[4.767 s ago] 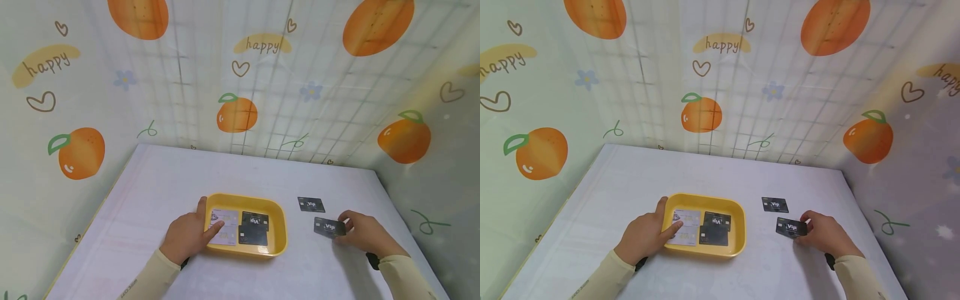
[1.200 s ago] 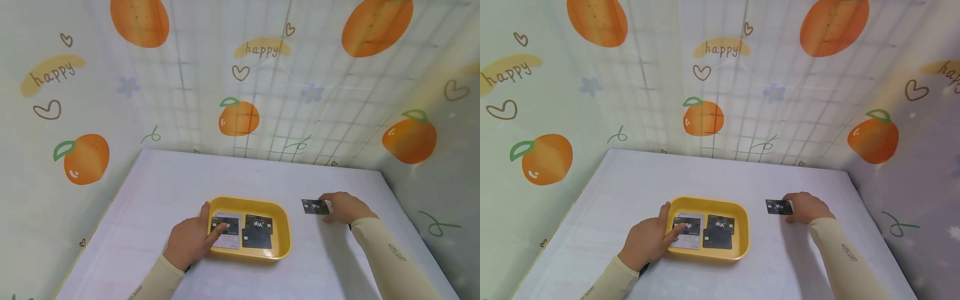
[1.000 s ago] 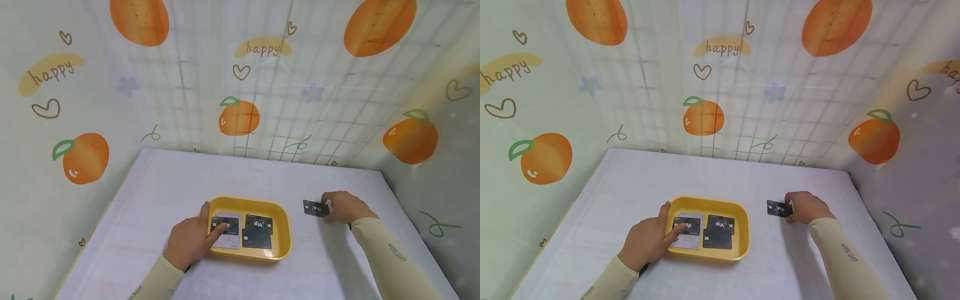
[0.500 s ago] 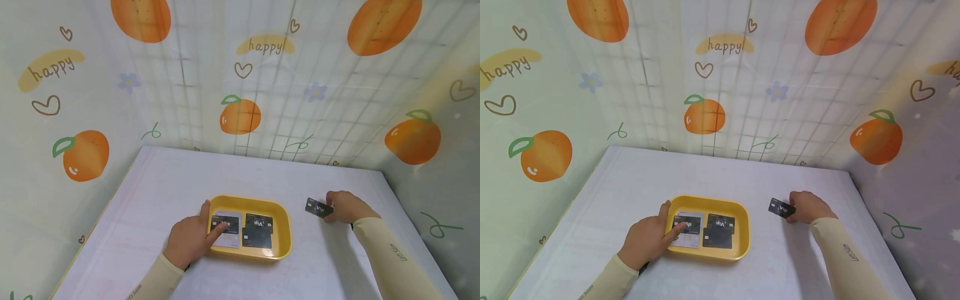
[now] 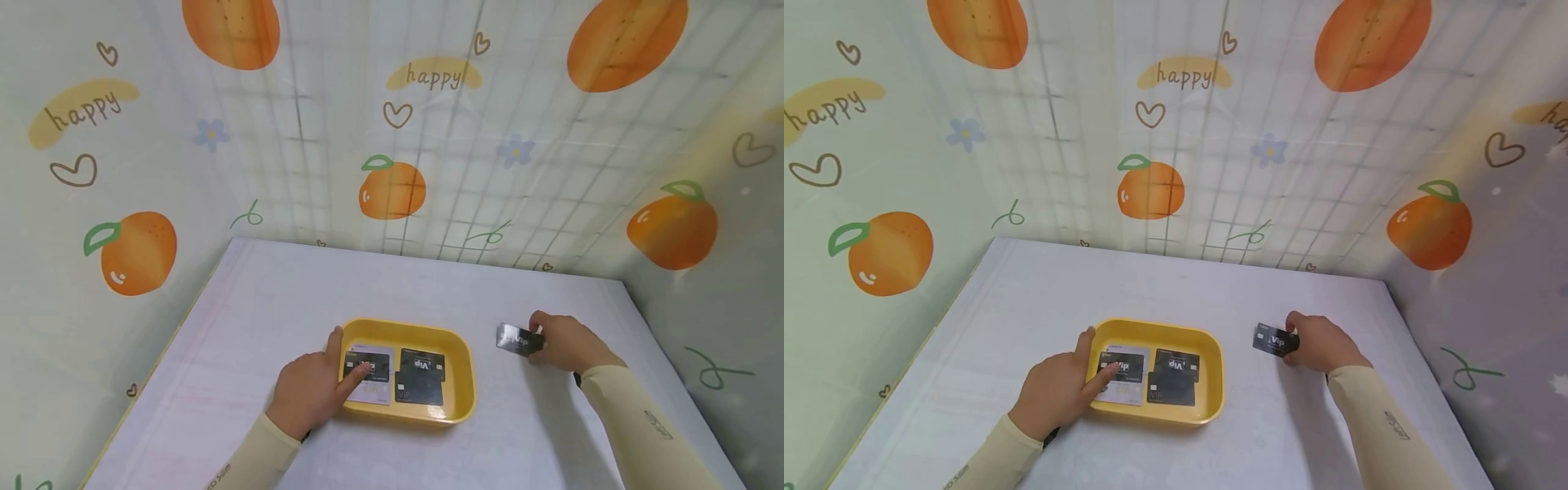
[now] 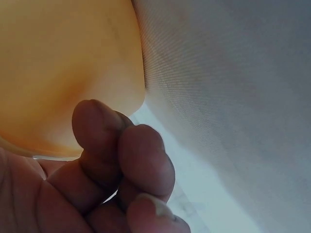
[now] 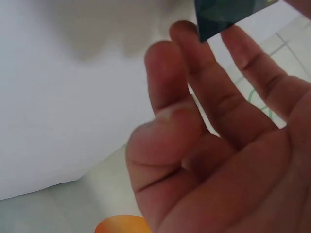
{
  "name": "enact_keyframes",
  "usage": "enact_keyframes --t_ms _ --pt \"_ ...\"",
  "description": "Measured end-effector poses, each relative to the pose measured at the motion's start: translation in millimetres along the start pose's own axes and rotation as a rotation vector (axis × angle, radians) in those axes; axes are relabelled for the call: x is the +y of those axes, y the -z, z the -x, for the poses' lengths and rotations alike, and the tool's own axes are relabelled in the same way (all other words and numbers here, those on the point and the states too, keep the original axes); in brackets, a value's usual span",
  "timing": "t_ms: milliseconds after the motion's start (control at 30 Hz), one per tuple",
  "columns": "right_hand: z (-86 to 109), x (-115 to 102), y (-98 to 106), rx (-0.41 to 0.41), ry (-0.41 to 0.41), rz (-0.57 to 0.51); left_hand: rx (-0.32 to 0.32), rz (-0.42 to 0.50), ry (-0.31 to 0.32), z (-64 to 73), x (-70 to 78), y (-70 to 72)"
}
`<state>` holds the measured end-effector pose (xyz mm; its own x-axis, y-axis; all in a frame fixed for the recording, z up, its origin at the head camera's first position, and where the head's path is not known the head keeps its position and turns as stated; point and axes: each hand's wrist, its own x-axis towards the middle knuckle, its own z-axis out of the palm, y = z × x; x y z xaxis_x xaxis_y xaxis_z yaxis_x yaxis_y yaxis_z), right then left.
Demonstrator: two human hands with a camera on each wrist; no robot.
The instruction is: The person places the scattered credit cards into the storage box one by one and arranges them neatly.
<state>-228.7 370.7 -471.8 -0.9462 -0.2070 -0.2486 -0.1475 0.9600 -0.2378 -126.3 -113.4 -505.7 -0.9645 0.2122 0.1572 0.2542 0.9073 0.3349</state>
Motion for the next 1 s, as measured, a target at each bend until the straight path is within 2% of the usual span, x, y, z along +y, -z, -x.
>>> enact_keyframes --t_ms 200,433,567,700,833,1000 --pt "5.4 -1.1 -3.3 0.022 -0.002 0.036 -0.007 0.003 -0.001 0.6 0.5 1.0" --pt "22.4 -23.5 4.8 0.153 0.010 0.136 -0.019 -0.010 0.003 -0.2 -0.6 -1.1" --pt "33.6 -53.3 17.0 0.222 0.041 0.167 -0.023 -0.009 0.010 -1.1 -2.0 -0.7" --pt "41.2 -91.7 28.9 0.256 0.128 0.180 -0.013 -0.018 0.014 -1.9 -4.0 0.1" --pt "45.6 -128.1 33.2 0.269 0.231 0.199 0.001 -0.002 0.004 -1.5 -3.8 1.4" --pt "42.5 -161.5 28.2 0.238 0.354 0.271 -0.007 0.014 0.002 -0.9 -2.9 -2.0"
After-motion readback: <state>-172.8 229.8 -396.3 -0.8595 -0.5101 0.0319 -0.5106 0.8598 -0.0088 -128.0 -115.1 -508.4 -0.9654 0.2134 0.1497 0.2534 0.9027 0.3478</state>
